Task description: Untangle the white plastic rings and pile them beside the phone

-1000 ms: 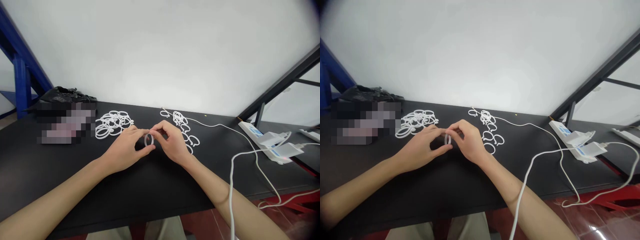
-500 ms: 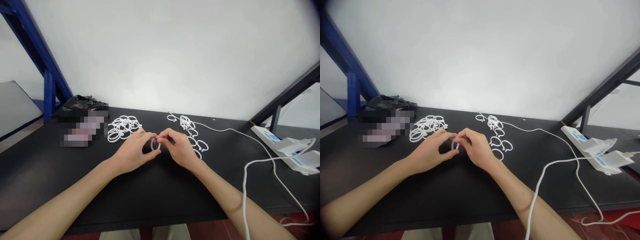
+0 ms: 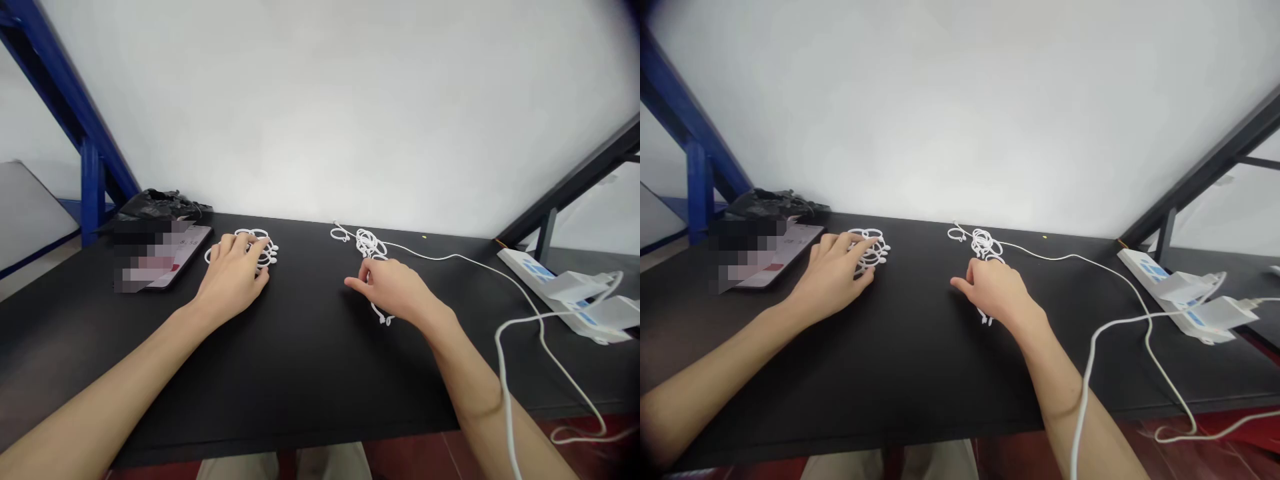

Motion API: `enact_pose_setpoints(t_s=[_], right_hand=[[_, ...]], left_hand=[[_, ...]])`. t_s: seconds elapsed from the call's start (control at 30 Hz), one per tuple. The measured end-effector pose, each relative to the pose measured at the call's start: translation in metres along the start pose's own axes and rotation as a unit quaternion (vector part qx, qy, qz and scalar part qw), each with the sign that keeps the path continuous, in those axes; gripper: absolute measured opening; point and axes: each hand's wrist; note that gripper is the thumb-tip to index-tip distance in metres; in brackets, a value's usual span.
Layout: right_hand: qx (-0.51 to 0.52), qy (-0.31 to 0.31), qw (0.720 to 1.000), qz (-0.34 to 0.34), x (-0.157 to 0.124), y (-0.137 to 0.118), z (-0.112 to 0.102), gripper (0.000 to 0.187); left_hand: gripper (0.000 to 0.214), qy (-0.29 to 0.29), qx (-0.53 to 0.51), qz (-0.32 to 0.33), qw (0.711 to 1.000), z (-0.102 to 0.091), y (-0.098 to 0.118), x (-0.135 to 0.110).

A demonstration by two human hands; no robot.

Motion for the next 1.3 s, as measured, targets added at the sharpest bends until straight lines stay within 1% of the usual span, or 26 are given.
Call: enact_pose_setpoints(t_s=[0.17, 0.27, 0.33, 0.4, 0.43, 0.5, 0.53, 0.6, 0.67, 0.73, 0.77, 0.83, 0.87, 0.97, 1.03, 1.07, 1.13, 1.2, 1.23, 1.3], right_hand=[[0.082, 0.003, 0.995, -0.049, -0.002, -0.012, 0.006, 0.024], [0.148, 0.036, 0.983, -0.103, -0.001, -0.023, 0.010, 0.022], [0.195, 0.058, 0.968, -0.144, -0.001, -0.029, 0.012, 0.023], [0.231, 0.087, 0.954, -0.168, -0.001, -0.032, 0.014, 0.024], [0.239, 0.103, 0.951, -0.169, -0.001, -0.033, 0.014, 0.024], [0.227, 0.126, 0.953, -0.153, -0.001, -0.032, 0.014, 0.026], [0.210, 0.126, 0.959, -0.142, -0.001, -0.032, 0.014, 0.027], [0.166, 0.103, 0.973, -0.123, -0.001, -0.031, 0.015, 0.030], [0.128, 0.057, 0.983, -0.120, -0.002, -0.032, 0.017, 0.032], [0.102, 0.028, 0.986, -0.129, -0.003, -0.035, 0.019, 0.026], [0.094, 0.026, 0.986, -0.139, -0.003, -0.036, 0.020, 0.020], [0.095, 0.038, 0.980, -0.170, -0.004, -0.039, 0.022, 0.009], [0.104, 0.047, 0.975, -0.189, -0.004, -0.040, 0.022, 0.007], [0.137, 0.063, 0.961, -0.232, -0.005, -0.042, 0.021, 0.008], [0.143, 0.072, 0.958, -0.239, -0.005, -0.042, 0.020, 0.009], [0.141, 0.073, 0.958, -0.240, -0.006, -0.042, 0.019, 0.008], [0.139, 0.076, 0.956, -0.246, -0.006, -0.042, 0.019, 0.007], [0.146, 0.085, 0.951, -0.259, -0.006, -0.042, 0.019, 0.008], [0.154, 0.094, 0.946, -0.269, -0.006, -0.042, 0.019, 0.009], [0.184, 0.119, 0.931, -0.292, -0.005, -0.042, 0.021, 0.011]], left_hand=[[0.045, 0.000, -0.002, 0.008, 1.000, 0.002, -0.001, 0.000], [0.041, 0.008, -0.034, 0.016, 0.999, 0.003, 0.001, -0.002], [0.039, 0.013, -0.062, 0.031, 0.998, 0.004, 0.005, -0.003], [0.038, 0.015, -0.082, 0.057, 0.995, 0.004, 0.011, -0.005], [0.037, 0.013, -0.088, 0.073, 0.993, 0.004, 0.014, -0.005], [0.034, 0.008, -0.099, 0.103, 0.990, 0.004, 0.019, -0.007], [0.033, 0.005, -0.104, 0.115, 0.988, 0.004, 0.021, -0.007], [0.031, 0.002, -0.115, 0.132, 0.985, 0.004, 0.024, -0.008], [0.028, 0.000, -0.125, 0.143, 0.982, 0.004, 0.026, -0.008], [0.027, -0.004, -0.133, 0.152, 0.979, 0.005, 0.028, -0.008], [0.027, -0.006, -0.136, 0.156, 0.978, 0.005, 0.029, -0.008], [0.026, -0.011, -0.141, 0.166, 0.976, 0.004, 0.031, -0.008], [0.026, -0.013, -0.144, 0.172, 0.974, 0.004, 0.032, -0.009], [0.019, -0.014, -0.160, 0.172, 0.972, 0.001, 0.034, -0.010], [0.017, -0.004, -0.171, 0.146, 0.974, 0.000, 0.036, -0.010], [0.018, 0.005, -0.174, 0.129, 0.976, -0.001, 0.036, -0.011], [0.030, 0.016, -0.174, 0.108, 0.979, -0.001, 0.037, -0.010], [0.042, 0.004, -0.170, 0.121, 0.978, 0.001, 0.037, -0.010], [0.044, -0.010, -0.167, 0.135, 0.977, 0.002, 0.036, -0.010], [0.041, -0.033, -0.164, 0.152, 0.974, 0.005, 0.034, -0.009]])
Point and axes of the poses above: each hand's wrist, its own x-axis towards the middle knuckle, its own z-axis out of the palm, y = z × x, and after that the axes turned 4 degrees about -x, right-handed
